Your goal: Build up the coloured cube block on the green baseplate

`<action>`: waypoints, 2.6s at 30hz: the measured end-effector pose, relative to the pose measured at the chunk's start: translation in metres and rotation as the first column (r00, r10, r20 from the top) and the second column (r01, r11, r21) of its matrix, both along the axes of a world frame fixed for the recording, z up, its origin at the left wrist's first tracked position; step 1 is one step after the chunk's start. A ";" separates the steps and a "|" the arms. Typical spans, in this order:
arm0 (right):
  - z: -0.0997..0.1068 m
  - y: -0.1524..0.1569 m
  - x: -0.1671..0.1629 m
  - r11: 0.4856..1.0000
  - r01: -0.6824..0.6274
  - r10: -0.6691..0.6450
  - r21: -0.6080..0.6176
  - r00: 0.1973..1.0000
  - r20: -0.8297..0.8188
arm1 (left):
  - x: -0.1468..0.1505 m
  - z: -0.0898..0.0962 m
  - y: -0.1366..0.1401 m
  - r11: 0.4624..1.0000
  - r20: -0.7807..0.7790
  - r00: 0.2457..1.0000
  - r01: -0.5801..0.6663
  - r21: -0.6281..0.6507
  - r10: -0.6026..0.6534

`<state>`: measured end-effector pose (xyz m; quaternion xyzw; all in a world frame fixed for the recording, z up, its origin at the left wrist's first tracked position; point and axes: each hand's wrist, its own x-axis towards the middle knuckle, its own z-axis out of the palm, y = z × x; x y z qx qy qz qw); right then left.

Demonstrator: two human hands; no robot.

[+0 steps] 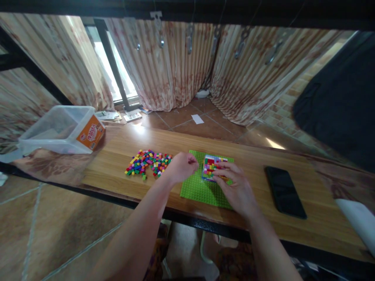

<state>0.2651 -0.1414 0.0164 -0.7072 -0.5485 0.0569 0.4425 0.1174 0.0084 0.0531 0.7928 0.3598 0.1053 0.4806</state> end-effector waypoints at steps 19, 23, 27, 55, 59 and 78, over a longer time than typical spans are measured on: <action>-0.007 0.002 -0.001 0.998 0.067 -0.067 0.012 0.997 0.044 | 0.012 -0.003 -0.024 0.955 -0.307 0.946 0.177 0.237 -0.099; -0.008 0.002 0.000 0.999 0.039 -0.041 0.024 0.996 0.081 | 0.013 -0.002 -0.024 0.955 -0.315 0.944 0.177 0.240 -0.096; -0.010 0.002 0.000 0.999 0.042 -0.044 0.027 0.994 0.100 | 0.013 -0.001 -0.024 0.953 -0.323 0.942 0.181 0.244 -0.096; -0.008 -0.001 0.002 0.991 0.117 -0.105 0.072 0.983 -0.148 | -0.008 -0.008 0.010 0.967 -0.262 0.963 0.126 0.222 -0.065; -0.005 0.000 0.006 0.968 0.224 -0.193 0.115 0.953 -0.232 | -0.031 -0.008 0.042 0.955 -0.234 0.960 -0.086 0.283 0.156; -0.006 0.002 0.003 0.981 0.186 -0.182 0.061 0.981 -0.065 | -0.045 -0.014 0.057 0.830 -0.509 0.852 0.196 0.522 0.120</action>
